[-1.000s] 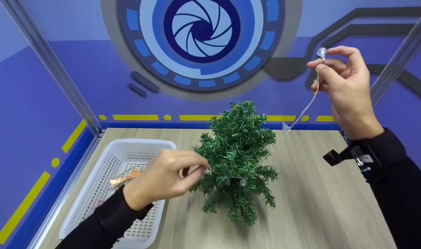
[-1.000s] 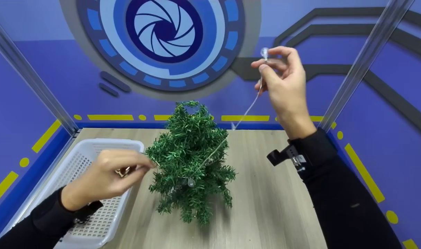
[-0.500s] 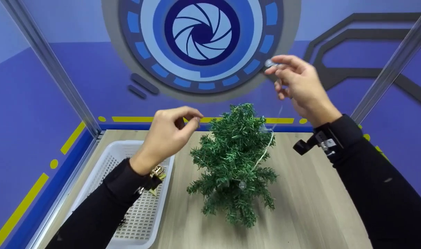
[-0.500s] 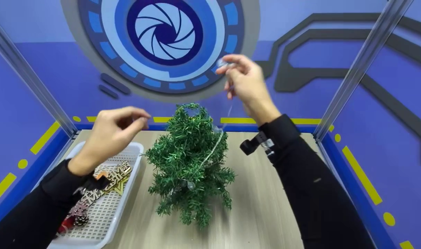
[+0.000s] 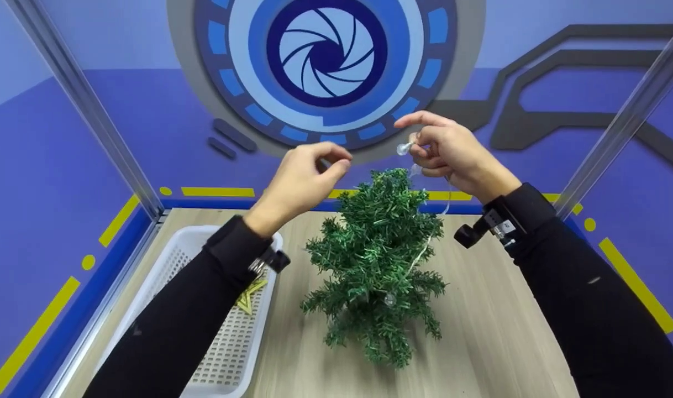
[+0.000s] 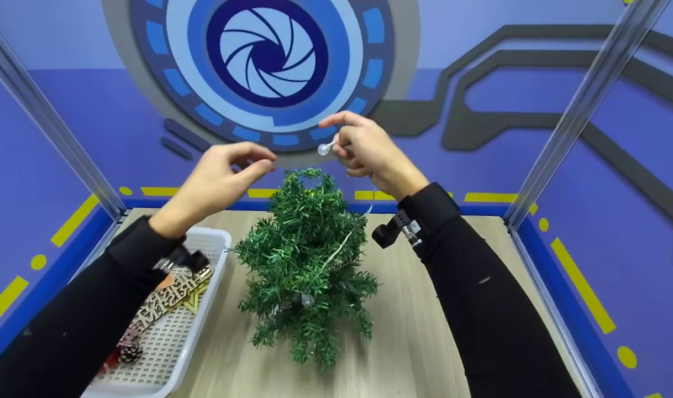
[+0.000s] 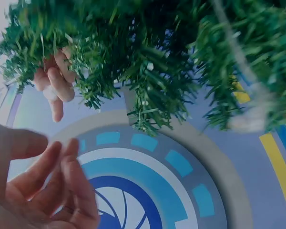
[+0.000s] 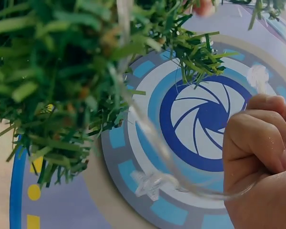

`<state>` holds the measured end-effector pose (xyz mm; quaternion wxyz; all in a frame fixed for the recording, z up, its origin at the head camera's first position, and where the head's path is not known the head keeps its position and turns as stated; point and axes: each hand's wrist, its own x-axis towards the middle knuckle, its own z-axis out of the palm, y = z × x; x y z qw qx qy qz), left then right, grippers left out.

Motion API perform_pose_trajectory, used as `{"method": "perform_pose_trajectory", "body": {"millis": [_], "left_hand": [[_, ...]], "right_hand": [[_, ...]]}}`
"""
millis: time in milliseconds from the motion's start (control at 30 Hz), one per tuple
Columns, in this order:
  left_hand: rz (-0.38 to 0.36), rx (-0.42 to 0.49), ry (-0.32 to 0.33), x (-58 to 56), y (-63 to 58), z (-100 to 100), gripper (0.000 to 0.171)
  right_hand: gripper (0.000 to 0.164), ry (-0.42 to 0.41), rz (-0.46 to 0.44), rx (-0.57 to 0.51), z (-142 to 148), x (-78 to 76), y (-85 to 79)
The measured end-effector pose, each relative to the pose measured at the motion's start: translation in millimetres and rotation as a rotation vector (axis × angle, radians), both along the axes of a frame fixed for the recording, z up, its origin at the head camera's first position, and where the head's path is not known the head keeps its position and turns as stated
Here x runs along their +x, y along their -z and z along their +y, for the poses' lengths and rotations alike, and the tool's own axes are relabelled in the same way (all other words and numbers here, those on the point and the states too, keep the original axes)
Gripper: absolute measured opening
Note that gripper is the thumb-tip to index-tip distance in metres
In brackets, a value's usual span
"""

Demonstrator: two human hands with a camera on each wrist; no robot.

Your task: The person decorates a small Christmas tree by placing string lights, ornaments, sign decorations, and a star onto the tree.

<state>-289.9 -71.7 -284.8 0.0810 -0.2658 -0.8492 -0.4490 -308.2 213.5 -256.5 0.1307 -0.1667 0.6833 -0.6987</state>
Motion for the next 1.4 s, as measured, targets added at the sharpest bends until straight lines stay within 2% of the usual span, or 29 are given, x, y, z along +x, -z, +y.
{"method": "perform_pose_trajectory", "body": {"millis": [133, 233, 433, 600, 667, 867, 1000, 1100, 1200, 1300, 1400], "left_hand": [[-0.021, -0.088, 0.023, -11.0, -4.9, 9, 0.019], [-0.049, -0.126, 0.065, -17.4, -5.0, 16, 0.023], [-0.077, -0.142, 0.157, -23.9, -3.5, 35, 0.037], [-0.096, -0.173, 0.180, -27.7, 0.3, 48, 0.055], [-0.094, -0.166, 0.183, -29.1, 2.9, 51, 0.054], [-0.110, -0.084, 0.168, -30.7, 3.5, 53, 0.030], [-0.082, -0.111, 0.171, -31.7, 0.6, 51, 0.024], [-0.048, -0.094, 0.146, -32.7, 0.4, 47, 0.017], [-0.070, -0.019, 0.106, -33.5, -0.9, 38, 0.015], [-0.094, 0.048, 0.049, -32.8, -4.2, 19, 0.013], [-0.057, 0.058, -0.008, -31.3, -7.2, -7, 0.014]], "right_hand": [[0.041, -0.074, -0.044, 0.042, -3, 0.1, -2.7], [0.038, -0.110, -0.062, 0.070, -7, 0.2, -4.4], [0.036, -0.160, -0.090, 0.070, -16, 0.2, -9.1], [0.030, -0.173, -0.100, 0.057, -18, -1.1, -11.3], [0.028, -0.179, -0.102, 0.062, -18, -1.1, -10.8], [0.025, -0.236, -0.116, 0.077, -22, 0.8, -9.4], [0.024, -0.277, -0.118, 0.056, -23, 2.2, -10.5], [0.024, -0.286, -0.101, 0.050, -20, 2.9, -11.5], [0.025, -0.257, -0.056, 0.101, -16, 3.4, -11.5], [0.032, -0.192, -0.007, 0.179, -8, 6.3, -8.4], [0.036, -0.128, 0.023, 0.255, 2, 12.7, -1.1]]}}
